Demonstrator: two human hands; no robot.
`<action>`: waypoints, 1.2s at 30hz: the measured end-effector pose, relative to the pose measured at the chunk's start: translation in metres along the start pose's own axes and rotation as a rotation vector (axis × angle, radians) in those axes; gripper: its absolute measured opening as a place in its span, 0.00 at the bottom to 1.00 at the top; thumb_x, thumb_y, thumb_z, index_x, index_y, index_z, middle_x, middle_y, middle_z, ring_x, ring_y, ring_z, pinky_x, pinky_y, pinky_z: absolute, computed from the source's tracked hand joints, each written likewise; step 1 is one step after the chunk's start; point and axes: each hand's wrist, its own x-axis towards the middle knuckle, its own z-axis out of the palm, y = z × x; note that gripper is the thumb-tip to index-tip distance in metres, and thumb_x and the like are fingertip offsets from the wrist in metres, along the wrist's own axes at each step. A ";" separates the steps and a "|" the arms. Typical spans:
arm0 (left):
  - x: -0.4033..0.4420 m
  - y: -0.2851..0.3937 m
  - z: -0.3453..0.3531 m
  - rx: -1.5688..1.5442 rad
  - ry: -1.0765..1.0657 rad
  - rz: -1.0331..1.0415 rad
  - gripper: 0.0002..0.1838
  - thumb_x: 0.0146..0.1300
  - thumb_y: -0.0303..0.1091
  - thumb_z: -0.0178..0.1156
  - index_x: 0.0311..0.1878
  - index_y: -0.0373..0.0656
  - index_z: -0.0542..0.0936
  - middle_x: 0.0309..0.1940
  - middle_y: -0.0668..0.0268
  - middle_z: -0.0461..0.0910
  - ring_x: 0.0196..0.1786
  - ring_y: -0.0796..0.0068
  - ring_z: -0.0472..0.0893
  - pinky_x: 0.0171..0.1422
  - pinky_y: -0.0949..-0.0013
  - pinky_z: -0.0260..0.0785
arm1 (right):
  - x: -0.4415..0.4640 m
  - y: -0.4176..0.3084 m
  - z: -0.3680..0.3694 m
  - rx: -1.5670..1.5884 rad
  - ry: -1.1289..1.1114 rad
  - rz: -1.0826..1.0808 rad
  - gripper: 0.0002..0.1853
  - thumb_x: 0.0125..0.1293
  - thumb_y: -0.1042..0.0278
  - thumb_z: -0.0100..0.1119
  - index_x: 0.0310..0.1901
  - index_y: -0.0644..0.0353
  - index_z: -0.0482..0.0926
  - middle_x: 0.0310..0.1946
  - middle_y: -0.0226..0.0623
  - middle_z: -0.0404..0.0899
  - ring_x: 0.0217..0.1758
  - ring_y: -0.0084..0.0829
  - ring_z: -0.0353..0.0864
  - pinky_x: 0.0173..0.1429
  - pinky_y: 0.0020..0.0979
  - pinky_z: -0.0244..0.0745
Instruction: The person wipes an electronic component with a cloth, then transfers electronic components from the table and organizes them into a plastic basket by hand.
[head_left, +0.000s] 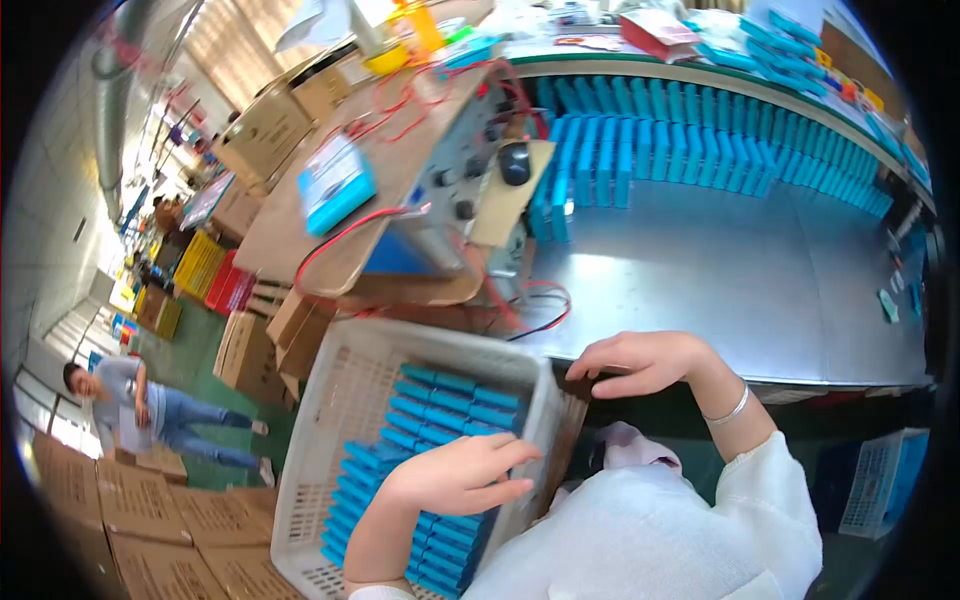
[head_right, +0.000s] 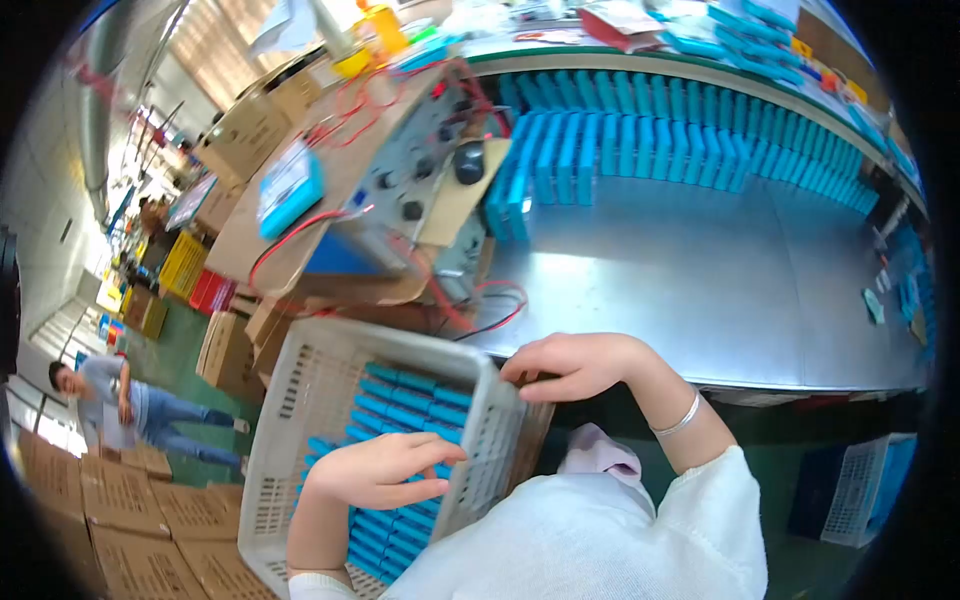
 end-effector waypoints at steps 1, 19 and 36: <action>0.031 0.005 -0.010 0.010 -0.048 0.055 0.20 0.64 0.39 0.50 0.54 0.34 0.68 0.43 0.50 0.74 0.44 0.52 0.75 0.48 0.60 0.68 | -0.024 0.012 -0.016 -0.010 0.133 0.028 0.19 0.64 0.62 0.52 0.51 0.68 0.72 0.48 0.49 0.75 0.49 0.43 0.76 0.53 0.37 0.70; 0.585 0.027 -0.127 0.296 0.283 -0.317 0.34 0.60 0.62 0.43 0.69 0.64 0.54 0.72 0.57 0.40 0.69 0.32 0.38 0.63 0.25 0.35 | -0.310 0.263 -0.317 -0.715 1.241 1.051 0.47 0.43 0.38 0.66 0.65 0.39 0.57 0.66 0.55 0.46 0.63 0.63 0.56 0.58 0.55 0.64; 0.722 0.019 -0.180 0.194 0.256 -0.837 0.37 0.49 0.63 0.54 0.64 0.59 0.67 0.69 0.60 0.49 0.67 0.34 0.47 0.62 0.35 0.47 | -0.246 0.296 -0.396 -0.248 0.760 1.601 0.44 0.38 0.37 0.62 0.63 0.36 0.65 0.67 0.41 0.55 0.68 0.59 0.41 0.62 0.61 0.47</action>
